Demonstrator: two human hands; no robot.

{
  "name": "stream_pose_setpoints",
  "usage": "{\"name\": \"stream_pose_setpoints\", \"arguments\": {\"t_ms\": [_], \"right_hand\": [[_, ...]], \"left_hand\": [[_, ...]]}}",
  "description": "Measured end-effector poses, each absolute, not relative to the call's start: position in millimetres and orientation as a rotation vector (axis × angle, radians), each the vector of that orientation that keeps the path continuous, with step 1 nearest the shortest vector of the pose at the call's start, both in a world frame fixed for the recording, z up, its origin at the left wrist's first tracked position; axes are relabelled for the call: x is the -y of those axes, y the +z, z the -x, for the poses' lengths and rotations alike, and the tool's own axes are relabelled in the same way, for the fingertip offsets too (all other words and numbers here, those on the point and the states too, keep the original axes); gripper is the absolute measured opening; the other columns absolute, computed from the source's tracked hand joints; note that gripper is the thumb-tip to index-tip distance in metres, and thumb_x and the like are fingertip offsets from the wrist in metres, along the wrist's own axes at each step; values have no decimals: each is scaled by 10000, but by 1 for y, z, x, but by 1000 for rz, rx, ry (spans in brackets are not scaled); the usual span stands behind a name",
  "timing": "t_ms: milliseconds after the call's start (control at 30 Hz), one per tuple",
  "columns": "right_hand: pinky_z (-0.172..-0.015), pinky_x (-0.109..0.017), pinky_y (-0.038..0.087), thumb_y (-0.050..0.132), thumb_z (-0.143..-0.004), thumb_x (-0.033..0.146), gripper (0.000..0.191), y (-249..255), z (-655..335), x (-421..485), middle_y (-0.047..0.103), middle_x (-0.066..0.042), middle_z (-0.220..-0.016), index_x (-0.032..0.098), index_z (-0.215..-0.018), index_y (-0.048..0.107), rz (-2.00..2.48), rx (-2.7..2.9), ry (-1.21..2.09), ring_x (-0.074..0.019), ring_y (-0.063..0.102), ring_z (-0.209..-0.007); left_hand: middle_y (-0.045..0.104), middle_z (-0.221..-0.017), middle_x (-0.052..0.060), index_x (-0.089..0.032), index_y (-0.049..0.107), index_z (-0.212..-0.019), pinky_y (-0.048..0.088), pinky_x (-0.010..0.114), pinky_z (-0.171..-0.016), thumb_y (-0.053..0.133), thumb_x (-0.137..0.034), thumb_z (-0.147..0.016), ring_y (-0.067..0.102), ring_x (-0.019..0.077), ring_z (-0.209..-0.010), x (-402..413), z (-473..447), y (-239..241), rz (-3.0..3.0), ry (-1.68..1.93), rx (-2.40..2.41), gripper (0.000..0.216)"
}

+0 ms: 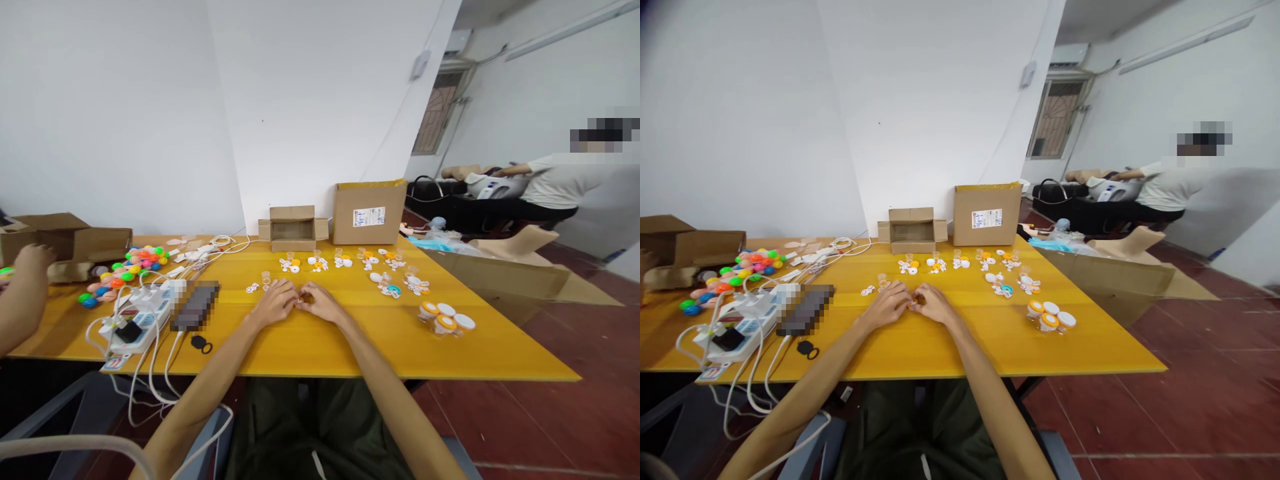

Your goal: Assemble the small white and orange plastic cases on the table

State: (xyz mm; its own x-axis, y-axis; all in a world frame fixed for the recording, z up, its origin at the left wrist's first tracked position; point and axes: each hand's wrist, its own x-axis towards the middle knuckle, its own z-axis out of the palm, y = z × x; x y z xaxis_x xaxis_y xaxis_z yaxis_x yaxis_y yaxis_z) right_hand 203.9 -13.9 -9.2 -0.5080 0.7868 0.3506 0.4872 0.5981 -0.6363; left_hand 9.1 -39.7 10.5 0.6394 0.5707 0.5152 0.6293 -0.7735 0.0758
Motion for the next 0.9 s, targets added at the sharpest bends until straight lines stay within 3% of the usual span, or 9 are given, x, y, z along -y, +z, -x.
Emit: {"name": "stream_pose_setpoints", "arguments": {"t_ms": [900], "right_hand": [[-771, -285, 469, 735, -792, 243, 80, -7, -204, 16, 626, -10, -875, 224, -844, 677, 1017, 2211, 613, -172, 586, -817]], "left_hand": [[634, -899, 41, -236, 659, -919, 411, 376, -823, 519, -178, -937, 515, 216, -874, 39, -11, 9, 2730, -843, 1121, 152]]}}
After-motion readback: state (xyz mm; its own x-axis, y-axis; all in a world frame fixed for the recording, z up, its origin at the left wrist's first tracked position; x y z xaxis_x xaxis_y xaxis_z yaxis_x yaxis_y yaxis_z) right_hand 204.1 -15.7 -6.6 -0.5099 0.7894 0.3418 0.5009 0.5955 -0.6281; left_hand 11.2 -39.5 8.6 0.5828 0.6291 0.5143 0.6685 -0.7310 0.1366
